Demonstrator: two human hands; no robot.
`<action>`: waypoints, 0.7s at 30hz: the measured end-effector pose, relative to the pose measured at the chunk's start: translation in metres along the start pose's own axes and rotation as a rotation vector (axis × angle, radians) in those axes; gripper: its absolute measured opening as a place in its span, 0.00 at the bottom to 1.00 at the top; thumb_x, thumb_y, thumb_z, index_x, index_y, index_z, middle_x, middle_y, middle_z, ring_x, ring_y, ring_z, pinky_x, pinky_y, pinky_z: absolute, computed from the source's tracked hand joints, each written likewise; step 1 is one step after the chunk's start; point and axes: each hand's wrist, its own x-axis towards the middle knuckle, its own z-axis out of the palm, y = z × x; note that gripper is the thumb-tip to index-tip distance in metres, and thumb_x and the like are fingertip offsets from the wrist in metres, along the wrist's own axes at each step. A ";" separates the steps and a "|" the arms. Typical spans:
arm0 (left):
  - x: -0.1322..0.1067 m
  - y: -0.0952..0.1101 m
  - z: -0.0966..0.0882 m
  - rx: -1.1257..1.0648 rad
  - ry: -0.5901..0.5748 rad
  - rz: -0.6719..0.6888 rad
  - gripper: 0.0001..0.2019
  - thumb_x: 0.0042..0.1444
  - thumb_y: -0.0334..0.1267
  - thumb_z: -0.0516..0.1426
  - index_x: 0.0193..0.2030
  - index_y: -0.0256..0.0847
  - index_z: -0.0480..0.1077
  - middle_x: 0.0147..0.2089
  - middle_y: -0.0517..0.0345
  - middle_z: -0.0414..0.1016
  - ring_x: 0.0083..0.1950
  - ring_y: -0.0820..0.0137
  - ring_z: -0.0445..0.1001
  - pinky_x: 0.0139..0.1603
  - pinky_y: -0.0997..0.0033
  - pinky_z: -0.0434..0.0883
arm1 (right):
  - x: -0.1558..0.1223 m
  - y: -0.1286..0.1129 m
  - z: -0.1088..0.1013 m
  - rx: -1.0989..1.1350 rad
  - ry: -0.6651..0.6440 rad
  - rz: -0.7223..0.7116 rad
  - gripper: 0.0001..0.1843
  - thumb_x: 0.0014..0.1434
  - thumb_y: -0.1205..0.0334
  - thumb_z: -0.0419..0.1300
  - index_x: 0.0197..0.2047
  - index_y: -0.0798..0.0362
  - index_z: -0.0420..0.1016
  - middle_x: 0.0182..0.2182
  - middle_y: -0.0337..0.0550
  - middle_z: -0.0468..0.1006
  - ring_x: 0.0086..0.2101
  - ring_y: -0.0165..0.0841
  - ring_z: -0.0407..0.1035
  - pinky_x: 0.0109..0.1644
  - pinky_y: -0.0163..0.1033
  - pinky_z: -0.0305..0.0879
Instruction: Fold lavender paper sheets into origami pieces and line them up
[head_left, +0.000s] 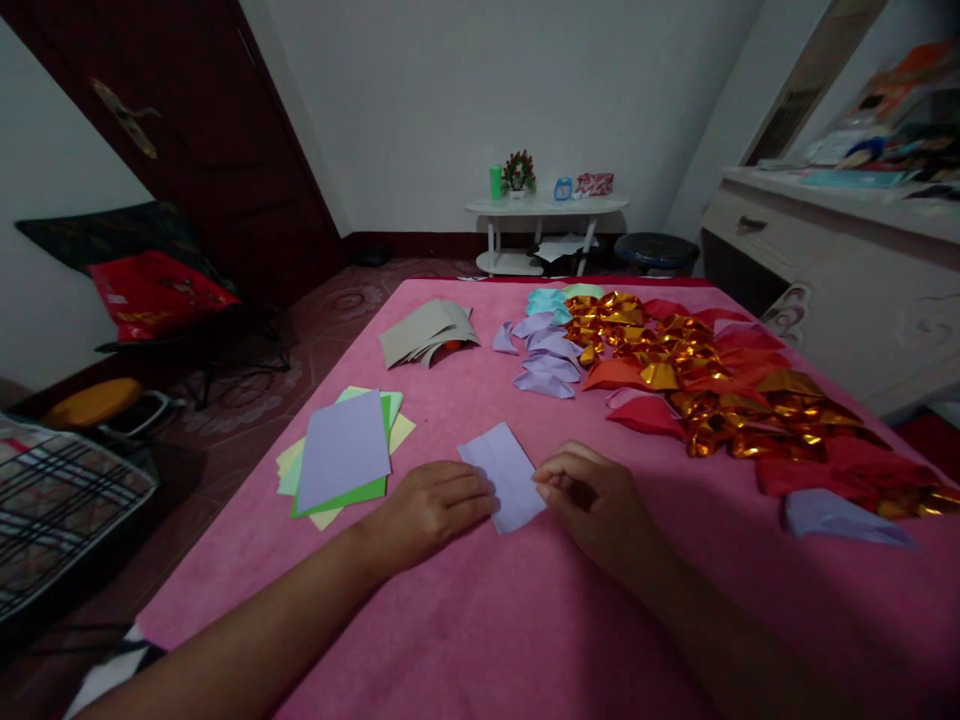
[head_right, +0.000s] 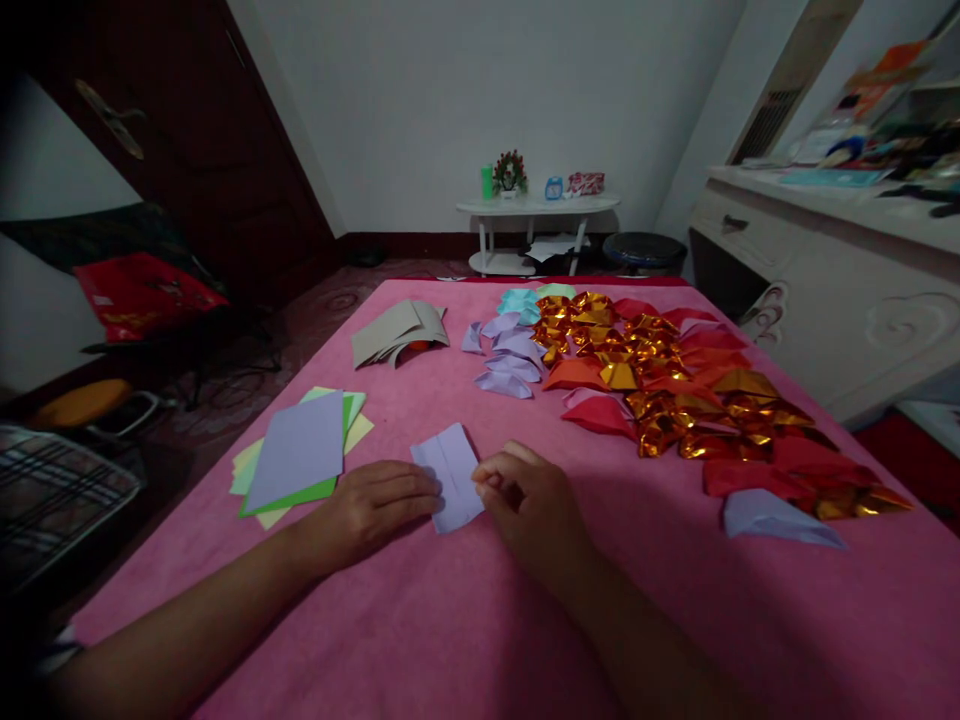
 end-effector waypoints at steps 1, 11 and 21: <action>-0.001 0.001 -0.001 -0.017 -0.012 -0.004 0.11 0.61 0.30 0.50 0.49 0.38 0.69 0.44 0.48 0.76 0.48 0.66 0.73 0.50 0.65 0.69 | -0.001 0.000 0.002 0.001 -0.067 -0.013 0.06 0.52 0.69 0.56 0.29 0.51 0.73 0.26 0.37 0.68 0.25 0.27 0.63 0.27 0.32 0.57; 0.001 0.013 0.000 -0.009 -0.067 -0.121 0.11 0.60 0.33 0.51 0.48 0.41 0.70 0.46 0.48 0.72 0.47 0.65 0.70 0.44 0.65 0.68 | -0.001 -0.003 0.011 -0.198 -0.190 0.079 0.05 0.49 0.69 0.58 0.25 0.50 0.72 0.23 0.35 0.69 0.23 0.26 0.61 0.26 0.32 0.52; 0.001 0.011 0.004 -0.049 -0.036 -0.126 0.10 0.60 0.34 0.52 0.46 0.43 0.71 0.44 0.52 0.73 0.45 0.67 0.70 0.46 0.65 0.65 | -0.003 -0.010 0.011 -0.292 -0.231 0.112 0.04 0.46 0.70 0.60 0.26 0.52 0.70 0.26 0.34 0.70 0.26 0.27 0.63 0.30 0.32 0.51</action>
